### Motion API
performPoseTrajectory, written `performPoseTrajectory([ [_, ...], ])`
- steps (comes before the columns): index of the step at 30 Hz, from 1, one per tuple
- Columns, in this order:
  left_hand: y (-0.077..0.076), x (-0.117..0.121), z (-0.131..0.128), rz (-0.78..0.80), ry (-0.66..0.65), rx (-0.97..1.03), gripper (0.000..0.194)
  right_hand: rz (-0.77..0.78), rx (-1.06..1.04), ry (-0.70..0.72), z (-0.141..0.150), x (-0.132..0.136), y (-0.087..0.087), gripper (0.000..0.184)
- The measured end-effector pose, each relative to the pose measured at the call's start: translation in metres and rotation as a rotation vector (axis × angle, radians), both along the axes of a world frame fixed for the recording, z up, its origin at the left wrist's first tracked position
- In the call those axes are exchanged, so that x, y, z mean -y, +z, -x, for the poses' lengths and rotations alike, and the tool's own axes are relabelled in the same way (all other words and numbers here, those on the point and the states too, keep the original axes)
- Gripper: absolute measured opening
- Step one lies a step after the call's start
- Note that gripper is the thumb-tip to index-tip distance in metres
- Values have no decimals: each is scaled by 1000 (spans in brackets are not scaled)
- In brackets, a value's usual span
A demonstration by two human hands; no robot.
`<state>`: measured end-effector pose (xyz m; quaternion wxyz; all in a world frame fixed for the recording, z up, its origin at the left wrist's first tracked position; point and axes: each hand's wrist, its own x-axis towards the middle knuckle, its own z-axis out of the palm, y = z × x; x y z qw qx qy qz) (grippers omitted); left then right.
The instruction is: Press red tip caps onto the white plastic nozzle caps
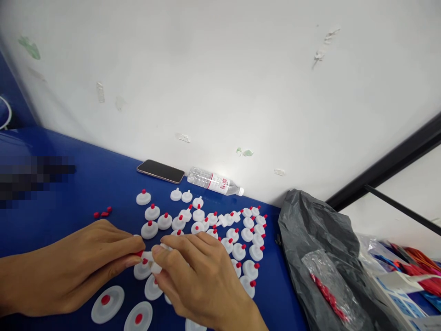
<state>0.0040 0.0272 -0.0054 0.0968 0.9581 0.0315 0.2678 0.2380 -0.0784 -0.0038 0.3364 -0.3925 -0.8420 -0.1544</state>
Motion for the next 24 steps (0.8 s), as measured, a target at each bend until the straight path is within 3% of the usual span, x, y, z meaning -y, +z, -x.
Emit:
performPoseTrajectory([
  [14,0,2,-1,-4,10,0,40,2,-3,-3,0,0,-1,11],
  [24,-3,2,0,32,29,-8,31,-1,-19,-5,4,-2,-1,17],
])
